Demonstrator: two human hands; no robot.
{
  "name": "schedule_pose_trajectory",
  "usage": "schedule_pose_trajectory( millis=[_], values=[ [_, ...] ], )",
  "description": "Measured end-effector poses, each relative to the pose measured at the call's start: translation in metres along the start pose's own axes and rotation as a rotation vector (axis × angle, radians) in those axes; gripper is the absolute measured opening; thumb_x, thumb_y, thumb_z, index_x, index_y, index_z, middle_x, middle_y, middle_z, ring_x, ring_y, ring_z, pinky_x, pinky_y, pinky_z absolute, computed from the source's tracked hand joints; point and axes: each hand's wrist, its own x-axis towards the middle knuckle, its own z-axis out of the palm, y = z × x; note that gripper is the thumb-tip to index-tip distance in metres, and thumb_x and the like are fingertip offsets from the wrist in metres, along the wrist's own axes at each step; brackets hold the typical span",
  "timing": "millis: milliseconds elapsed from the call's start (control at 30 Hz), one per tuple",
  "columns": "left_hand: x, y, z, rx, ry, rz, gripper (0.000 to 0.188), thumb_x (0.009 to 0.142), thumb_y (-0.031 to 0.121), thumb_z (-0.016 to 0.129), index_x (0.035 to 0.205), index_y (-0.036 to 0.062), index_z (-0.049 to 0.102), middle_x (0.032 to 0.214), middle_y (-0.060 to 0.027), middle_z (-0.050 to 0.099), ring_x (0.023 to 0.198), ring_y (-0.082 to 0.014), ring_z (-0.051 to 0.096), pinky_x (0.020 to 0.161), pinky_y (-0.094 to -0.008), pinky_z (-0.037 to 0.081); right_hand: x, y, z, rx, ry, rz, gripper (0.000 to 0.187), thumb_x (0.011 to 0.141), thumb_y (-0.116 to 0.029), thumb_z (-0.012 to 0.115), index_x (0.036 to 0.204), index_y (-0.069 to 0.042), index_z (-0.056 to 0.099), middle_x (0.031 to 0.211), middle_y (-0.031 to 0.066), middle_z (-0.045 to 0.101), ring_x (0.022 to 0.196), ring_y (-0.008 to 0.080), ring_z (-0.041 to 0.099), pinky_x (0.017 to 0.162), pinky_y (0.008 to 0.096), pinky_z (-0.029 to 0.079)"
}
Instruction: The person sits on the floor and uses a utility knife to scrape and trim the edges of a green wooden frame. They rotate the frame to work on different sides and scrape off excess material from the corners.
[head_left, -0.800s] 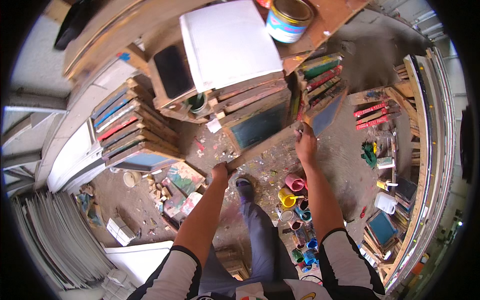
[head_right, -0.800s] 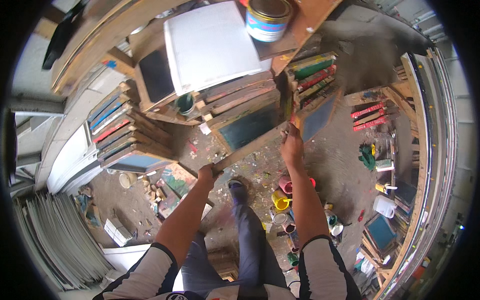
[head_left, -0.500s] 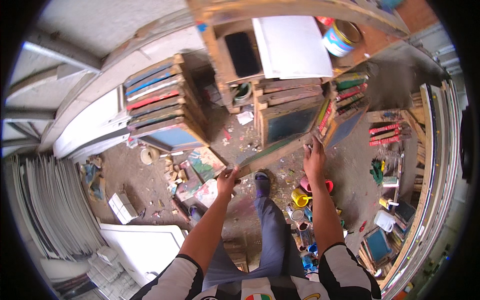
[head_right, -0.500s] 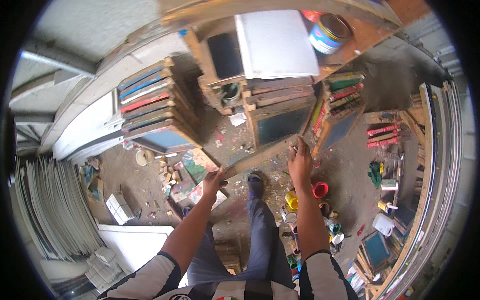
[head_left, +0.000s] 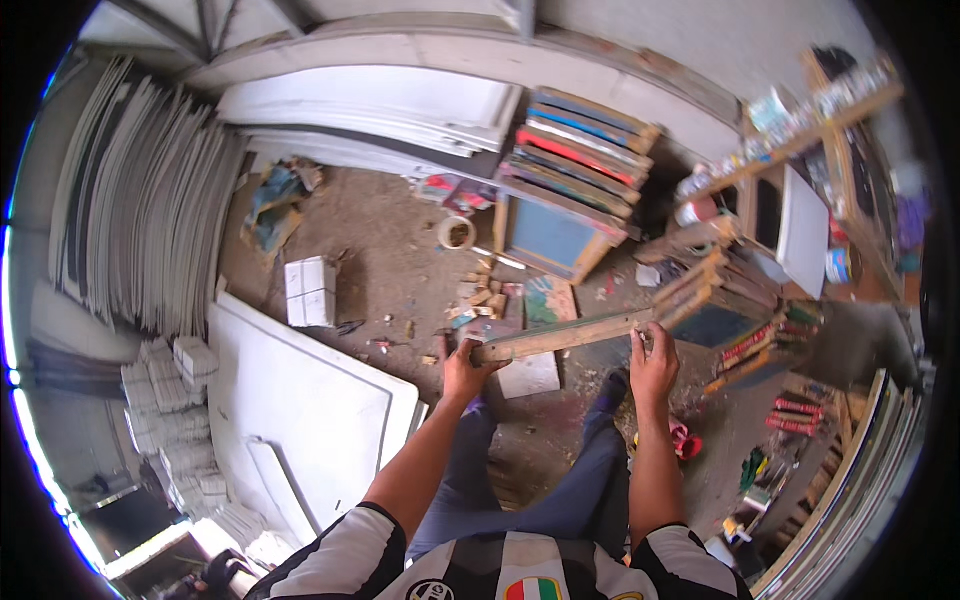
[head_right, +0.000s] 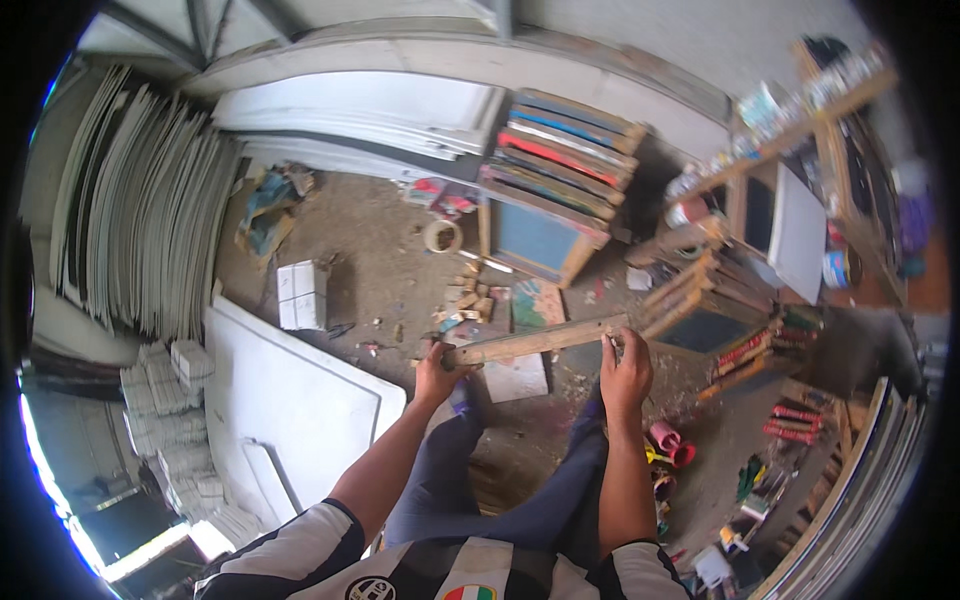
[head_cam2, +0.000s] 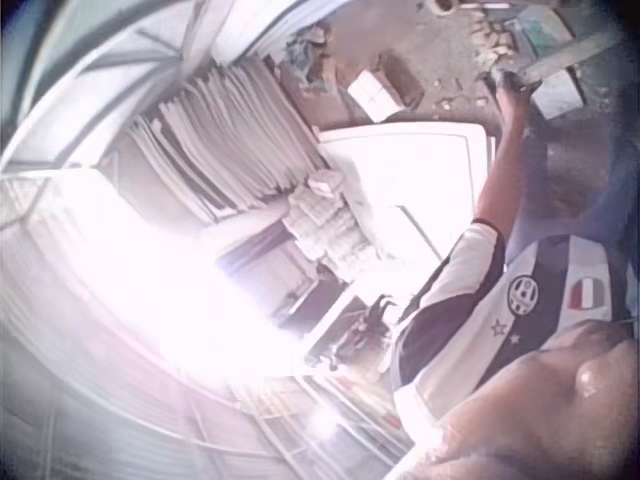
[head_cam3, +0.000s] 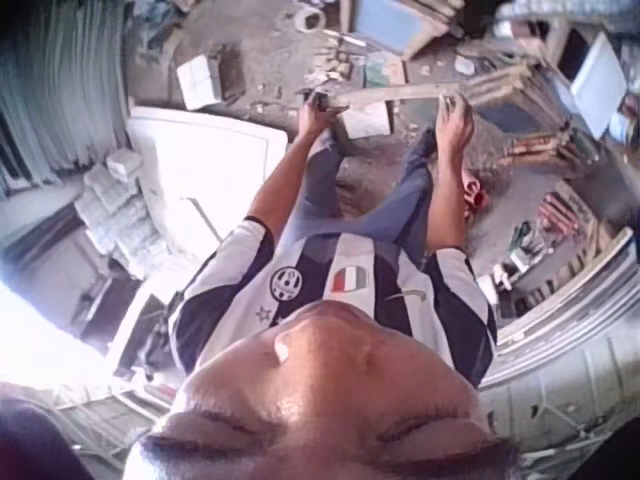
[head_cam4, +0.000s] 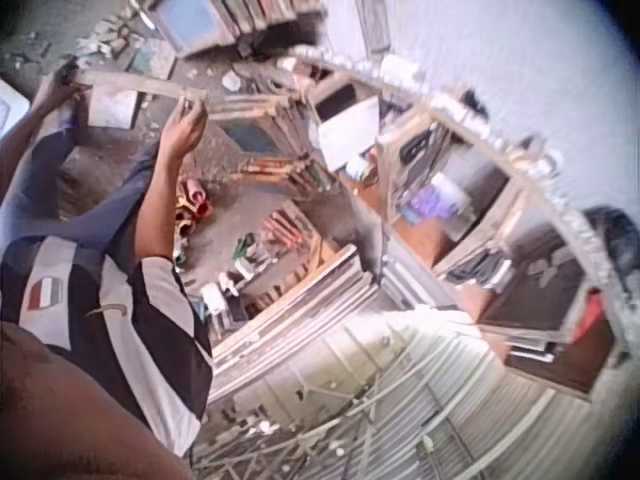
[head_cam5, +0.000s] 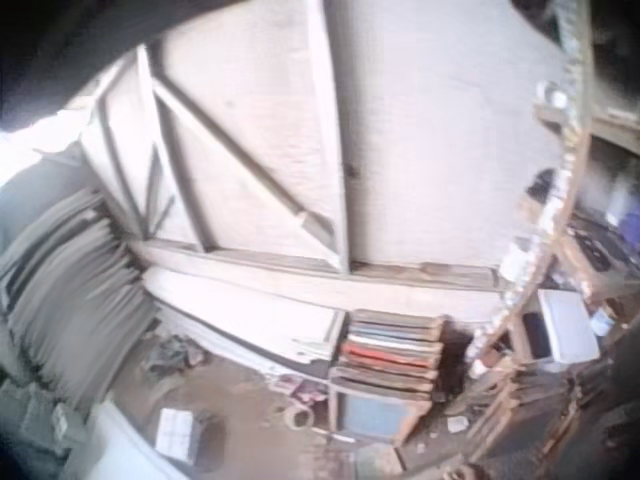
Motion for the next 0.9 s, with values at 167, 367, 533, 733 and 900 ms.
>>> schedule_pose_trajectory(
  millis=[167, 367, 533, 733, 900],
  values=[
    [0.021, -0.038, -0.14, 0.164, 0.082, 0.117, 0.06, 0.068, 0.042, 0.091, 0.108, 0.0048, 0.067, 0.121, -0.0133, 0.063, 0.114, -0.0381, 0.061, 0.095, -0.0482, 0.051, 0.02, -0.125, 0.056, 0.06, -0.01, -0.069, 0.03, 0.092, -0.018, 0.075, 0.113, -0.002, 0.063, 0.107, 0.02, 0.069, 0.096, 0.0401, 0.068, 0.08, 0.0456, 0.056],
    [0.047, -0.073, -0.219, 0.323, 0.123, 0.202, 0.058, 0.076, 0.057, 0.081, 0.109, 0.0099, 0.069, 0.105, -0.0112, 0.068, 0.101, -0.0334, 0.065, 0.091, -0.0445, 0.051, 0.036, -0.24, 0.125, 0.093, -0.049, -0.293, 0.032, 0.091, -0.02, 0.076, 0.114, -0.002, 0.064, 0.105, 0.0191, 0.07, 0.095, 0.0388, 0.069, 0.08, 0.0457, 0.057],
    [0.066, -0.113, -0.256, 0.43, 0.225, 0.267, 0.056, 0.083, 0.057, 0.074, 0.113, 0.0108, 0.068, 0.112, -0.0099, 0.066, 0.106, -0.0323, 0.063, 0.094, -0.0454, 0.049, 0.048, -0.309, 0.163, 0.138, -0.079, -0.367, 0.031, 0.09, -0.018, 0.077, 0.113, -0.001, 0.064, 0.105, 0.0187, 0.071, 0.095, 0.0385, 0.069, 0.08, 0.0454, 0.057],
    [0.093, -0.15, -0.305, 0.329, 0.143, 0.126, 0.057, 0.082, 0.05, 0.077, 0.118, 0.0082, 0.064, 0.117, -0.0114, 0.066, 0.111, -0.0331, 0.062, 0.094, -0.0441, 0.051, 0.065, -0.375, 0.219, 0.193, -0.105, -0.453, 0.031, 0.088, -0.017, 0.078, 0.111, -0.002, 0.063, 0.105, 0.0173, 0.071, 0.095, 0.037, 0.07, 0.079, 0.0441, 0.057],
    [0.124, -0.181, -0.326, 0.397, 0.129, 0.145, 0.054, 0.082, 0.044, 0.08, 0.12, 0.0098, 0.062, 0.113, -0.0127, 0.068, 0.108, -0.0341, 0.064, 0.089, -0.0457, 0.053, 0.063, -0.417, 0.271, 0.134, -0.138, -0.479, 0.033, 0.087, -0.018, 0.078, 0.113, -0.005, 0.063, 0.104, 0.0163, 0.07, 0.092, 0.0362, 0.07, 0.076, 0.0428, 0.058]
  ],
)
